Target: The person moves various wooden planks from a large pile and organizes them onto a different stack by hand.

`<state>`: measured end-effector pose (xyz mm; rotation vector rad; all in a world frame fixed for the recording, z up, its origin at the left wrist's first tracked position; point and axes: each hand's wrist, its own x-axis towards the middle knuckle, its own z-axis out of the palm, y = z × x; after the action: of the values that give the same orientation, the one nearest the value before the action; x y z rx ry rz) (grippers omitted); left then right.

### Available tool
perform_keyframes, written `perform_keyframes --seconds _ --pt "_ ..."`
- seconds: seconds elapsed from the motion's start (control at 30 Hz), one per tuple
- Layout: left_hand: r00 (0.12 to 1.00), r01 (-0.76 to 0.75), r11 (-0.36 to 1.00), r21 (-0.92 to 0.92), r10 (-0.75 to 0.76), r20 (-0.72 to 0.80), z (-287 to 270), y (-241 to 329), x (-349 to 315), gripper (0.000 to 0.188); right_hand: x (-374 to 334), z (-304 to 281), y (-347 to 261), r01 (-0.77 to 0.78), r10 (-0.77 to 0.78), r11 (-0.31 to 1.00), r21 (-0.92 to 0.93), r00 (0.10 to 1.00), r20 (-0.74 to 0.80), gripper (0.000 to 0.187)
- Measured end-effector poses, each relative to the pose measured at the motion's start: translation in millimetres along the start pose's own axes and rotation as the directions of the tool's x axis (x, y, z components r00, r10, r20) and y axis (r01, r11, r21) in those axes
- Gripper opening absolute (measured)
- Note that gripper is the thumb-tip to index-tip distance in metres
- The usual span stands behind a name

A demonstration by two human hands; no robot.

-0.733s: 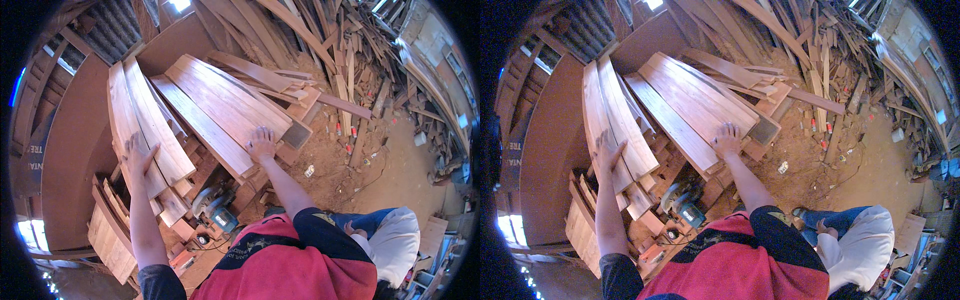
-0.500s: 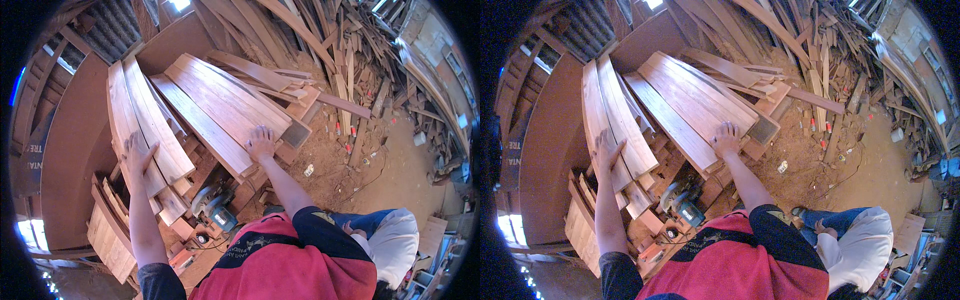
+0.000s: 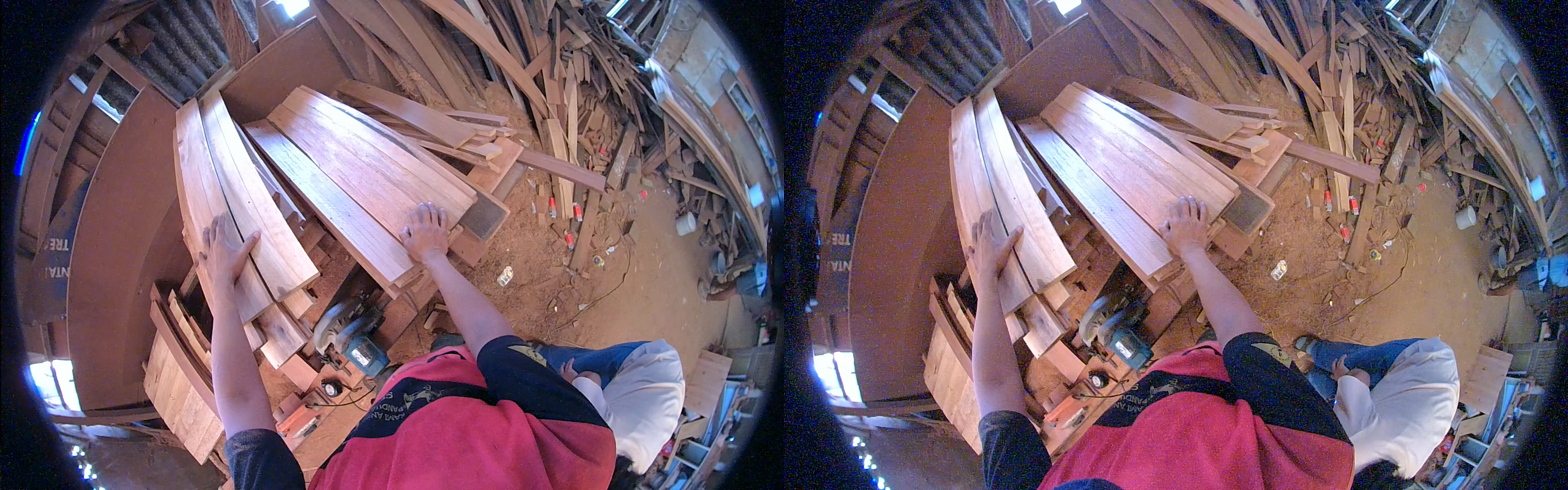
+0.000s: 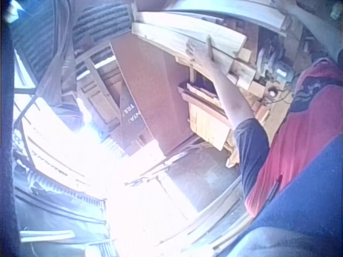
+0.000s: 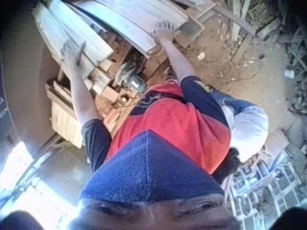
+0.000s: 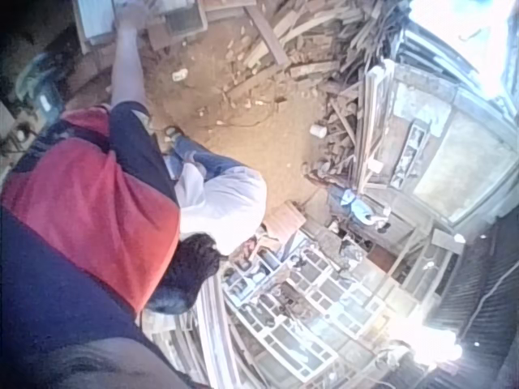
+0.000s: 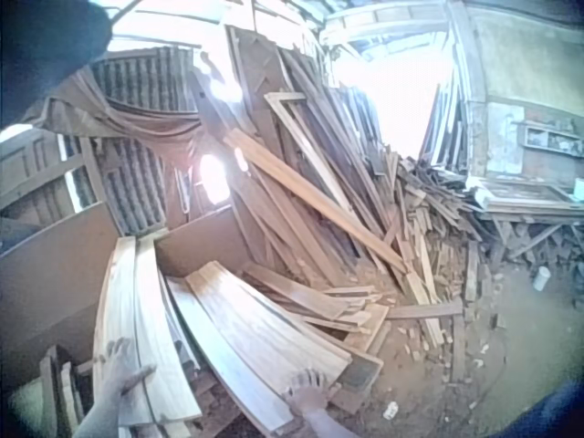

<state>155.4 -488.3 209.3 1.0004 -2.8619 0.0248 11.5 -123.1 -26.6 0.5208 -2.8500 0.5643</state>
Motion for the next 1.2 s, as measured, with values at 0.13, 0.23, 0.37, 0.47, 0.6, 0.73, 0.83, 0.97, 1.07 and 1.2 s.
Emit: perform_keyframes --seconds 0.13,0.23,0.37,0.47,0.6,0.73,0.83,0.97,1.07,1.2 --pt "1.000 0.009 1.000 0.011 -0.009 0.009 -1 0 -1 0.103 -1 -2 -2 0.005 -0.005 1.000 -0.004 1.000 -0.010 0.052" --pt "1.000 0.014 1.000 0.008 -0.014 0.007 -1 1 -2 0.103 0 -3 -3 0.002 -0.002 1.000 -0.004 1.000 0.002 0.052" --pt "1.000 0.013 1.000 -0.001 -0.013 0.013 -3 3 -2 0.103 0 -4 -2 -0.009 0.009 1.000 -0.003 1.000 0.020 0.051" --pt "1.000 0.022 1.000 0.000 -0.022 0.012 -4 0 -3 0.103 0 -6 -5 -0.010 0.010 1.000 0.004 1.000 0.029 0.051" --pt "1.000 0.014 1.000 -0.015 -0.014 -0.001 -4 5 -3 0.103 0 0 0 -0.016 0.016 1.000 -0.010 1.000 0.014 0.051" --pt "0.999 0.000 1.000 -0.031 -0.001 -0.036 1 -2 -1 0.103 -1 1 -2 -0.012 0.012 1.000 -0.023 1.000 0.022 0.051" --pt "1.000 0.011 1.000 -0.027 -0.011 -0.028 2 -1 0 0.103 -1 2 -2 -0.022 0.023 0.999 -0.039 0.999 0.029 0.056" --pt "1.000 0.016 1.000 -0.025 -0.017 -0.021 1 -1 0 0.104 -1 2 0 -0.015 0.016 0.999 -0.043 1.000 0.025 0.057" --pt "0.999 0.028 0.999 -0.015 -0.028 -0.017 0 -1 -1 0.105 -1 1 -1 -0.006 0.007 0.999 -0.048 1.000 0.015 0.057" --pt "1.000 0.029 0.999 -0.013 -0.029 -0.005 -2 0 -2 0.106 -1 0 -2 0.000 0.000 0.999 -0.036 1.000 0.003 0.056"
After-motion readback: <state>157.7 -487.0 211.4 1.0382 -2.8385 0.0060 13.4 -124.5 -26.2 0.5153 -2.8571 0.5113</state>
